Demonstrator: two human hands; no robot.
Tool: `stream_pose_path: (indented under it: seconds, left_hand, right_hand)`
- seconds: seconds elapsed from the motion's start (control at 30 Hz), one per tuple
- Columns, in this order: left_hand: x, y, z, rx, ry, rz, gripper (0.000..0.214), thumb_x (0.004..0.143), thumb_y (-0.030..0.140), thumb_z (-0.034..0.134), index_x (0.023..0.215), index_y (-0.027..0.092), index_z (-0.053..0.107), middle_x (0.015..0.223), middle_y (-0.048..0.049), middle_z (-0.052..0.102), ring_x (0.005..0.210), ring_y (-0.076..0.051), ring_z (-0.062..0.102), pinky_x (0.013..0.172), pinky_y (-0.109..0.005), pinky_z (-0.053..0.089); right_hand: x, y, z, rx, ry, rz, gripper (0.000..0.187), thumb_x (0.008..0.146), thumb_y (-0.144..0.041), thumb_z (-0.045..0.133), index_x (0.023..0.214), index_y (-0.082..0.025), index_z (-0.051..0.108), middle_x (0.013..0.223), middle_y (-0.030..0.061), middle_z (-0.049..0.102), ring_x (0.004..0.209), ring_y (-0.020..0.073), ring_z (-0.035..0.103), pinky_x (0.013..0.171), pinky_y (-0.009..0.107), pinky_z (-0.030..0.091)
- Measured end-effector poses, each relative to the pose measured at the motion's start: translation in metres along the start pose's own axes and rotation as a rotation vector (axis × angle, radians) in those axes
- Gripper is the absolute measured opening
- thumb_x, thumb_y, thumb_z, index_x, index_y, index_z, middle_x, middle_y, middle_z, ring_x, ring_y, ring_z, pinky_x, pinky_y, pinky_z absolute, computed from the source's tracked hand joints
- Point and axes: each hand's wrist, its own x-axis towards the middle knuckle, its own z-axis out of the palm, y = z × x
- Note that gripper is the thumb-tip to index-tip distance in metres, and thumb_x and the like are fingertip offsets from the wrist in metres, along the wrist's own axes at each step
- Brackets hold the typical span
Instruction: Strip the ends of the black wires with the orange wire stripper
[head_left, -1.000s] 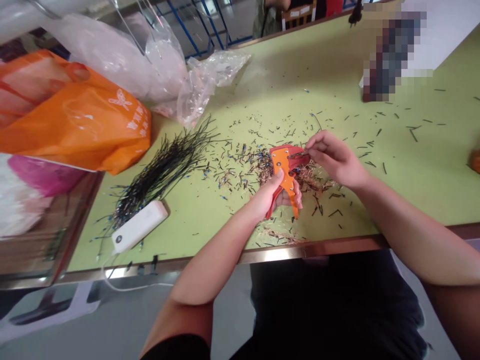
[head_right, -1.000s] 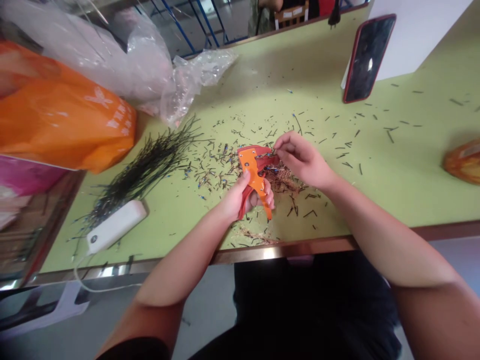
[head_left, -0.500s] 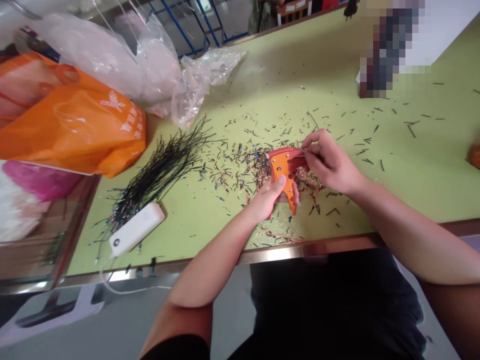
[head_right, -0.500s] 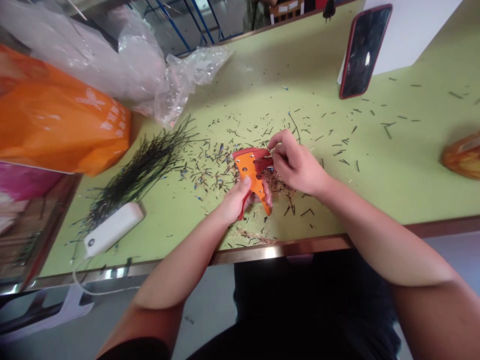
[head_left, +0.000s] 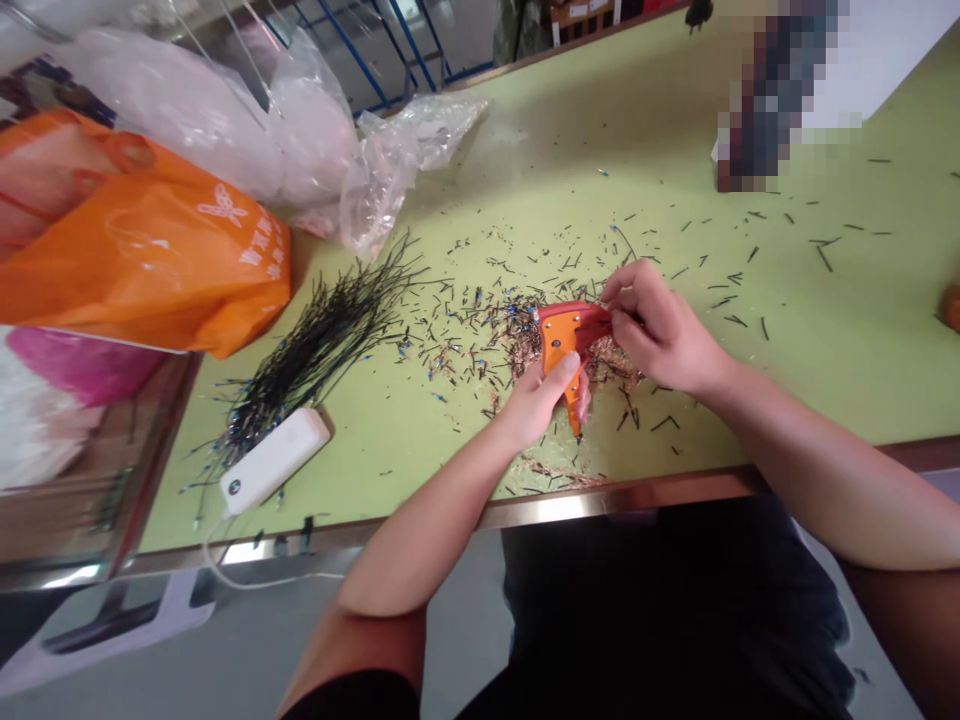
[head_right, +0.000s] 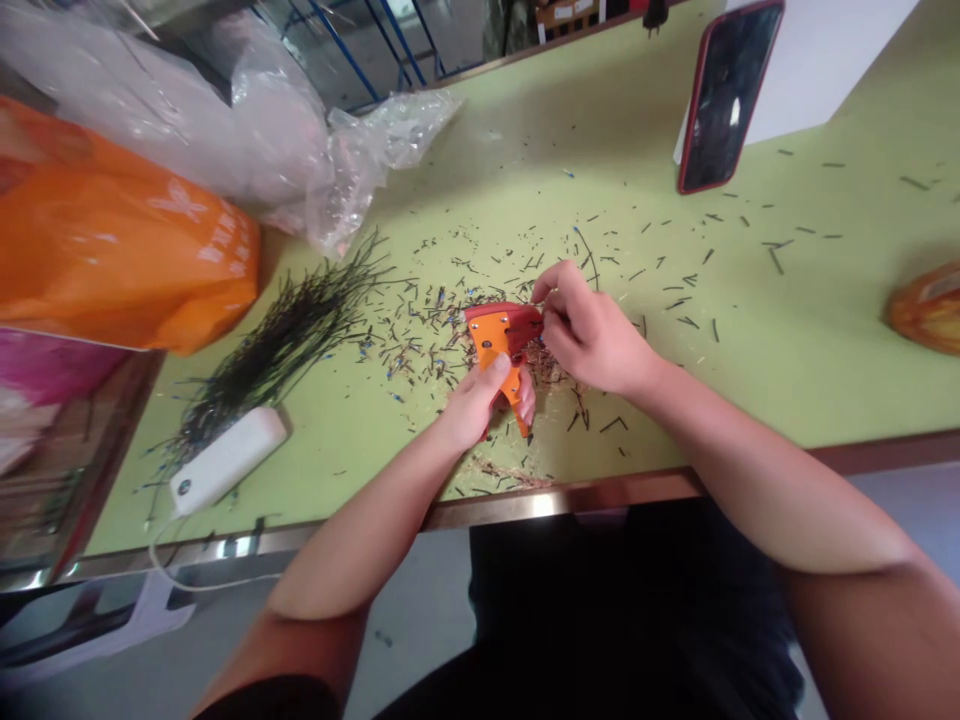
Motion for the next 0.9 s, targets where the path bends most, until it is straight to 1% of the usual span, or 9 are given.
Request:
stream_pose_path:
  seconds: [0.07, 0.13, 0.2, 0.27, 0.47, 0.67, 0.73, 0.83, 0.9]
  left_hand:
    - [0.001, -0.001, -0.001, -0.049, -0.008, -0.022, 0.070, 0.088, 0.087, 0.058, 0.068, 0.020, 0.060, 0.055, 0.0004, 0.057, 0.051, -0.014, 0.060, 0.054, -0.029, 0.050]
    - [0.002, -0.002, -0.001, -0.118, 0.004, -0.050, 0.071, 0.088, 0.088, 0.057, 0.064, 0.021, 0.058, 0.052, 0.0016, 0.054, 0.047, -0.013, 0.058, 0.052, -0.029, 0.048]
    - [0.004, -0.004, 0.000, -0.181, 0.024, -0.069, 0.072, 0.088, 0.088, 0.056, 0.062, 0.021, 0.055, 0.050, 0.0026, 0.051, 0.044, -0.012, 0.055, 0.050, -0.028, 0.047]
    - [0.005, -0.005, 0.002, -0.236, 0.032, -0.082, 0.071, 0.087, 0.088, 0.058, 0.061, 0.021, 0.053, 0.048, 0.0035, 0.048, 0.042, -0.012, 0.053, 0.049, -0.027, 0.046]
    - [0.002, -0.001, 0.014, -0.386, -0.001, -0.134, 0.071, 0.088, 0.085, 0.060, 0.058, 0.021, 0.048, 0.045, 0.0051, 0.042, 0.037, -0.011, 0.048, 0.045, -0.026, 0.045]
    - [0.000, 0.003, 0.020, -0.497, 0.015, -0.120, 0.069, 0.090, 0.079, 0.061, 0.054, 0.022, 0.046, 0.040, 0.0081, 0.031, 0.031, -0.008, 0.035, 0.039, -0.023, 0.037]
    - [-0.001, 0.004, 0.021, -0.522, 0.006, -0.113, 0.068, 0.089, 0.079, 0.061, 0.055, 0.021, 0.049, 0.040, 0.0078, 0.032, 0.031, -0.008, 0.035, 0.039, -0.024, 0.037]
    - [-0.003, 0.008, 0.021, -0.538, -0.006, -0.117, 0.071, 0.094, 0.081, 0.051, 0.058, 0.020, 0.055, 0.043, 0.0055, 0.038, 0.032, -0.009, 0.040, 0.040, -0.025, 0.041]
    - [-0.005, 0.013, 0.017, -0.570, 0.004, -0.102, 0.074, 0.099, 0.079, 0.042, 0.059, 0.020, 0.057, 0.044, 0.0039, 0.041, 0.034, -0.010, 0.043, 0.042, -0.026, 0.044]
  right_hand:
    - [0.001, 0.001, -0.001, -0.013, -0.010, 0.022, 0.015, 0.098, -0.013, 0.052, 0.105, -0.024, 0.044, 0.063, -0.0082, 0.049, 0.051, 0.0118, 0.039, 0.055, 0.032, 0.031]
    - [0.003, 0.001, -0.002, -0.033, -0.040, 0.059, 0.008, 0.101, -0.018, 0.051, 0.096, -0.023, 0.047, 0.064, -0.0065, 0.049, 0.052, 0.0111, 0.039, 0.055, 0.031, 0.031]
    - [0.004, 0.002, -0.001, -0.030, -0.053, 0.078, 0.020, 0.104, -0.023, 0.049, 0.084, -0.023, 0.047, 0.064, -0.0051, 0.046, 0.055, 0.0108, 0.037, 0.056, 0.031, 0.031]
    - [0.006, 0.004, 0.002, 0.024, -0.032, 0.078, 0.027, 0.105, -0.025, 0.048, 0.078, -0.023, 0.046, 0.066, -0.0040, 0.044, 0.059, 0.0111, 0.037, 0.057, 0.031, 0.032]
    - [0.008, 0.013, 0.011, 0.320, 0.026, 0.004, 0.035, 0.107, -0.035, 0.054, 0.074, -0.022, 0.049, 0.065, -0.0049, 0.040, 0.060, 0.0114, 0.035, 0.057, 0.031, 0.030]
    - [0.007, 0.013, 0.018, 0.489, 0.044, 0.059, 0.044, 0.105, -0.049, 0.061, 0.072, -0.022, 0.050, 0.062, -0.0061, 0.039, 0.055, 0.0100, 0.032, 0.052, 0.029, 0.026]
    - [0.007, 0.014, 0.021, 0.535, 0.050, 0.072, 0.046, 0.103, -0.053, 0.064, 0.072, -0.022, 0.051, 0.061, -0.0067, 0.038, 0.053, 0.0094, 0.031, 0.050, 0.029, 0.025]
    - [0.007, 0.015, 0.021, 0.607, 0.067, 0.079, 0.046, 0.100, -0.055, 0.068, 0.071, -0.023, 0.052, 0.060, -0.0071, 0.037, 0.051, 0.0090, 0.029, 0.049, 0.028, 0.024]
    - [0.009, 0.016, 0.012, 0.663, 0.116, 0.086, 0.043, 0.100, -0.051, 0.069, 0.071, -0.024, 0.053, 0.059, -0.0072, 0.035, 0.050, 0.0097, 0.026, 0.047, 0.028, 0.022]
